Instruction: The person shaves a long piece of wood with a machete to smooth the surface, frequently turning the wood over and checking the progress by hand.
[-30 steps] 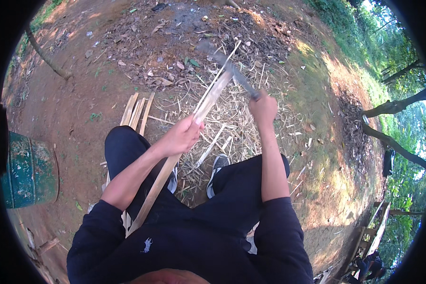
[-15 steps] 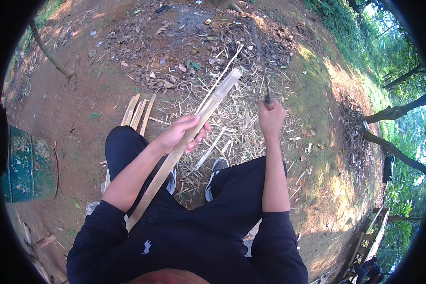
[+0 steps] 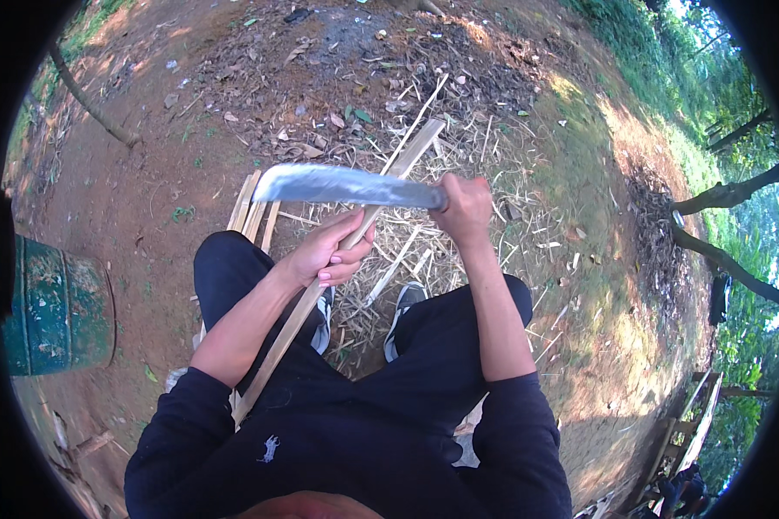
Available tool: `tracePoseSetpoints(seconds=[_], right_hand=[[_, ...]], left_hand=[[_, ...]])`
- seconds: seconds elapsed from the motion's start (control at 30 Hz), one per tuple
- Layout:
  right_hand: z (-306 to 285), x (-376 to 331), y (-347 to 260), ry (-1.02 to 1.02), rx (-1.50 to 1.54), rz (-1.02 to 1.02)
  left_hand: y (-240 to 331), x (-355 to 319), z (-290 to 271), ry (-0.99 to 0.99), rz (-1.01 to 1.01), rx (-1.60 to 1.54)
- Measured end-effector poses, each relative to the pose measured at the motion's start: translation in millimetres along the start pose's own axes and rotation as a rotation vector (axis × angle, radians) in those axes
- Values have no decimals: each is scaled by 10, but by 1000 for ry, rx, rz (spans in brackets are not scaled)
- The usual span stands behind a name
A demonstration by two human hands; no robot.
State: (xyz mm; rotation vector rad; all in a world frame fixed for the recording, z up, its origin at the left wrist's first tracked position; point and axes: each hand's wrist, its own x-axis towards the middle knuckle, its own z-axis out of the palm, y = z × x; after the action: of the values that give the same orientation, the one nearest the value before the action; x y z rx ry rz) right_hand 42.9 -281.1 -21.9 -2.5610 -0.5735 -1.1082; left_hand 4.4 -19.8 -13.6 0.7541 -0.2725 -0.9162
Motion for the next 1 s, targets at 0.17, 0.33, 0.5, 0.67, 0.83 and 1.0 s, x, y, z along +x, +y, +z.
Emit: tracePoseSetpoints(seconds=[0.17,0.33,0.5,0.67,0.83,1.0], right_hand=[[41,91,822,-59,-300,888],[49,-282,1157,142,877,1499],[-151,-157,890,290,1480,1743],[-103,-205,772,21,1621,1739],[-109,-78,463,-171,1298,1546],[-14,-149,385,-329,685,1154]], left_hand=[[65,-34,126,-1,-33,58],[8,55,-4,106,-26,187],[106,75,-147,298,-138,335],[25,121,-221,366,-216,447],[-65,171,-338,489,-203,486],[-80,190,-334,517,-152,448]])
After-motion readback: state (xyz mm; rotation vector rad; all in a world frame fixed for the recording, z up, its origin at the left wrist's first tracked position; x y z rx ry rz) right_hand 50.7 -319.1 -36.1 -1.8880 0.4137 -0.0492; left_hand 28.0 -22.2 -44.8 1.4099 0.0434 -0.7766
